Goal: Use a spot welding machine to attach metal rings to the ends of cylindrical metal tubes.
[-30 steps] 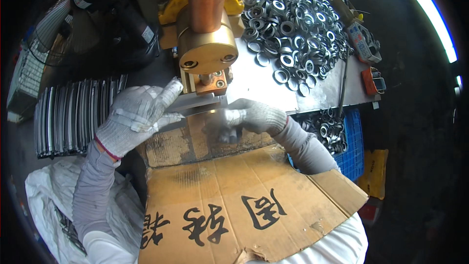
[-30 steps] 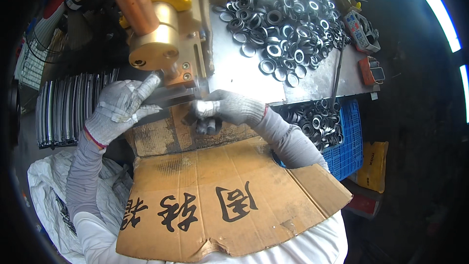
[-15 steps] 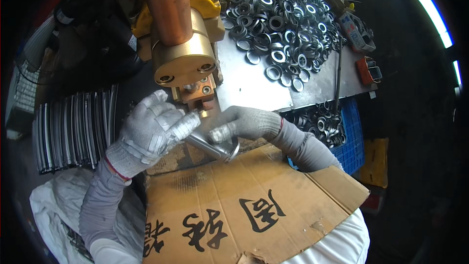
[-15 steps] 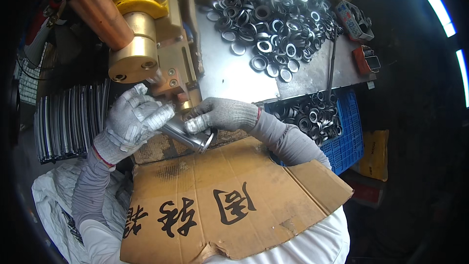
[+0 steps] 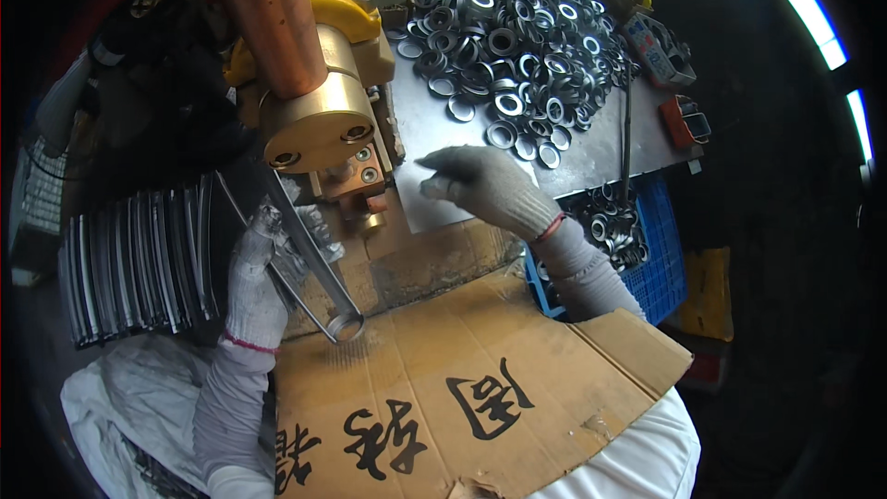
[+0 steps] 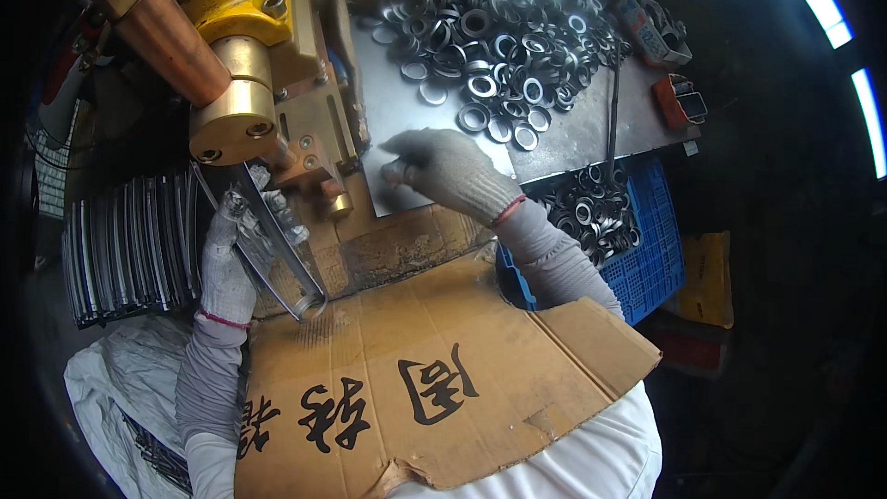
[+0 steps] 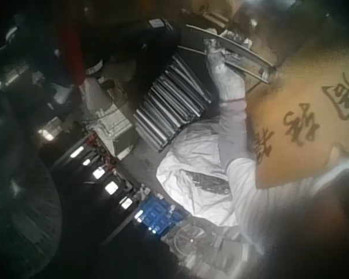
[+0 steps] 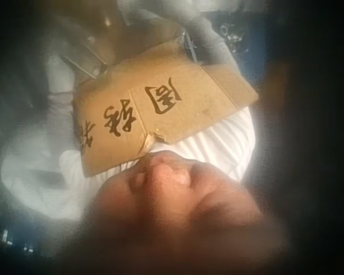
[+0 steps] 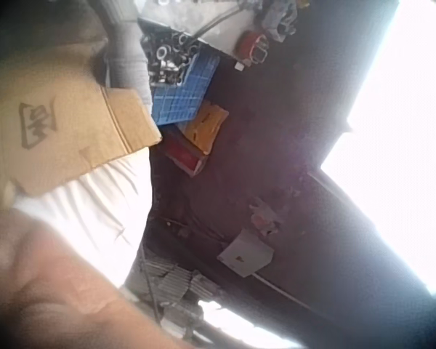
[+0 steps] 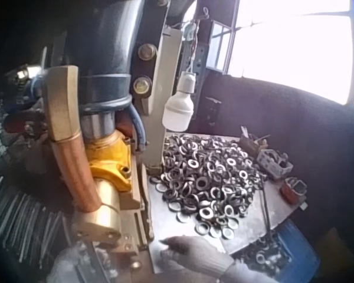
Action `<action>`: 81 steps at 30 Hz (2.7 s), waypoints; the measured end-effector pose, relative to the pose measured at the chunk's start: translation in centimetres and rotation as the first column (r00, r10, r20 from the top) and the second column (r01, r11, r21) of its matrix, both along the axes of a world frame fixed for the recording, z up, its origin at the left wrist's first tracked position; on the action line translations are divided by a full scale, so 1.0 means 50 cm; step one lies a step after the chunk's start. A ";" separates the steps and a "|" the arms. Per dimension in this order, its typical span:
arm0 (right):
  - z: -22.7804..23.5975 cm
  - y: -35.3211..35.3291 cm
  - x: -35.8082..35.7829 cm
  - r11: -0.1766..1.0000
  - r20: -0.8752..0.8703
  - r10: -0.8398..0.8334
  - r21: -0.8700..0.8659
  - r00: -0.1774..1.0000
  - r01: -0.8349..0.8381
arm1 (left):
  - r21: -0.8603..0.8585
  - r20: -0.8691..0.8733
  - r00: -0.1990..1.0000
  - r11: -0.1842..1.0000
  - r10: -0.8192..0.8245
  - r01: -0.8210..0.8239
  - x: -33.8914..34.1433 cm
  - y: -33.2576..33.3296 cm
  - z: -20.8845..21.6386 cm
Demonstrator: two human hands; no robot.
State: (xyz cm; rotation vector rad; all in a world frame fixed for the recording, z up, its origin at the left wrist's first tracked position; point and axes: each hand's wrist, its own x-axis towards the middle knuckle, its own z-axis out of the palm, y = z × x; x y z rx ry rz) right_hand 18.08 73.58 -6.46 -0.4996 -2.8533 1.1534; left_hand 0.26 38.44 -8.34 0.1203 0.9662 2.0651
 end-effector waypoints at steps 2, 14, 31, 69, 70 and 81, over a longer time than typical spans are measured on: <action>-0.045 0.124 0.026 0.884 -0.085 -0.360 0.288 0.929 0.368 | -0.188 -0.098 0.995 0.982 -0.005 -0.013 -0.026 -0.030 0.010; -0.137 0.189 0.008 0.907 -0.268 -0.199 0.313 0.943 0.281 | -0.708 -0.659 0.207 0.504 -0.723 -0.494 -0.098 -0.045 0.017; -0.111 0.062 0.050 0.682 0.026 -0.391 -0.664 0.920 0.308 | -0.718 -0.302 -0.275 0.407 -0.913 -0.565 -0.082 0.088 0.138; -0.024 -0.076 -0.061 0.811 -0.216 0.099 -0.548 0.971 -0.204 | -0.544 -0.220 -0.706 0.685 -0.674 -0.484 -0.120 0.091 0.128; -0.037 -0.071 -0.061 0.880 -0.261 0.137 -0.412 0.956 -0.238 | -0.544 -0.219 -0.706 0.685 -0.673 -0.484 -0.124 0.092 0.130; -0.027 -0.085 -0.051 0.950 -0.330 0.215 -0.147 0.919 -0.275 | -0.617 -0.163 -0.724 0.643 -0.670 -0.455 -0.131 0.095 0.138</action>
